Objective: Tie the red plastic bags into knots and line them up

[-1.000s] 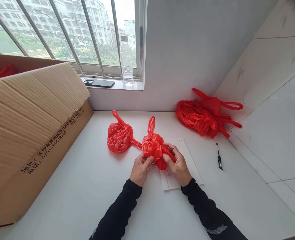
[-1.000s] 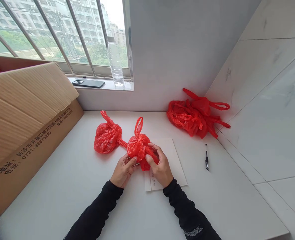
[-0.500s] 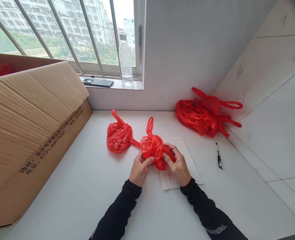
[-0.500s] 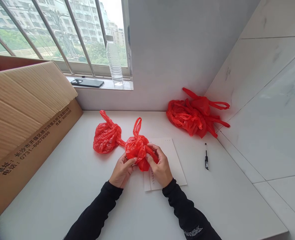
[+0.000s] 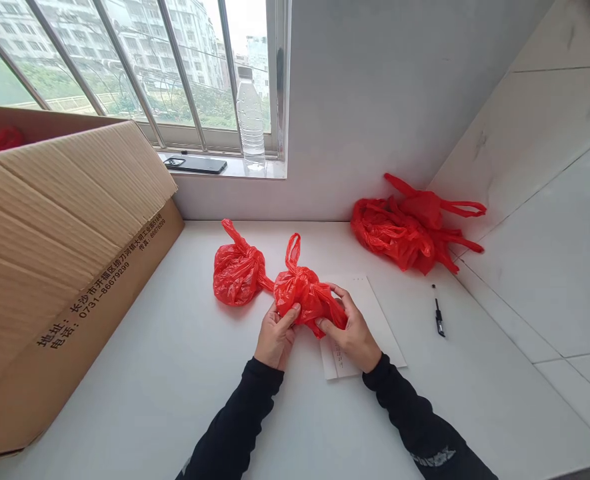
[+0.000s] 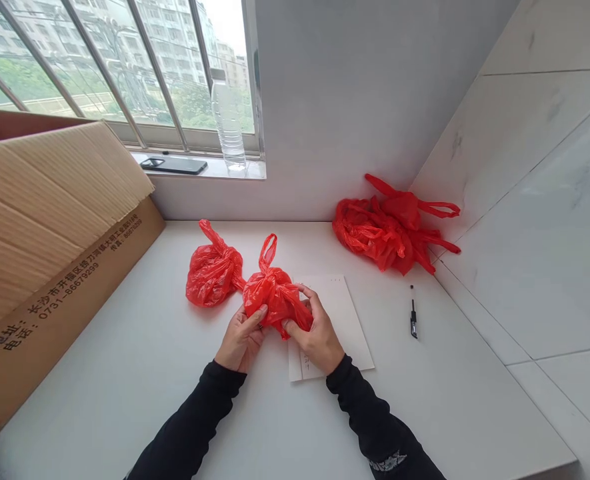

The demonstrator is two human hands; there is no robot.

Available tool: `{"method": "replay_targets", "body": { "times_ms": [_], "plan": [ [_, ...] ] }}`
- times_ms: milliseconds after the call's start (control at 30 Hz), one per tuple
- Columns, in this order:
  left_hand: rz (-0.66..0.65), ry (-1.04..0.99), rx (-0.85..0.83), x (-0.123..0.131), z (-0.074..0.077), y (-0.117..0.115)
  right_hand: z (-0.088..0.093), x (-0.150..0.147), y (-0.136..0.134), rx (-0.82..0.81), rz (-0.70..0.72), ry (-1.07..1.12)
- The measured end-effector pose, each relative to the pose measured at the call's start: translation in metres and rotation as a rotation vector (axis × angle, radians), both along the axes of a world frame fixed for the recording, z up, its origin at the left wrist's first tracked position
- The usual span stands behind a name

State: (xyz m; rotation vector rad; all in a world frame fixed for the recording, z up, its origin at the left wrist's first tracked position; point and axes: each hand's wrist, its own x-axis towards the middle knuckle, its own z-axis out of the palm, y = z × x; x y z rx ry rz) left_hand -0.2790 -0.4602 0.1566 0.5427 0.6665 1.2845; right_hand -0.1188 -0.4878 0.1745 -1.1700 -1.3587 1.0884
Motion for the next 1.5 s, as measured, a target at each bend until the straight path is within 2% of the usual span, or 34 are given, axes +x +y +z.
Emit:
{"method": "replay_targets", "body": {
  "times_ms": [233,500,867,1167,1333,1500],
  "plan": [
    [-0.011,0.025,0.003,0.0019,0.0010,-0.0016,0.0019,0.0029,-0.0003,-0.008,0.045,0.107],
    [-0.053,0.014,0.020,0.0013,0.0046,-0.0032,0.0017,0.0055,0.0006,0.011,0.030,0.086],
    [-0.068,0.093,0.022,0.0010,-0.0004,-0.0024,0.0014,0.0054,0.0019,0.006,0.025,0.113],
    [-0.048,-0.002,0.048,0.0017,-0.0014,-0.0008,0.0016,0.0040,0.0023,-0.019,0.083,0.083],
    [-0.072,-0.009,0.050,0.0009,0.0018,-0.0018,0.0006,0.0042,0.0033,-0.033,0.048,0.064],
    [-0.064,0.054,0.110,0.0035,0.0024,-0.0044,0.0013,0.0059,0.0030,0.023,0.014,0.067]
  ]
}}
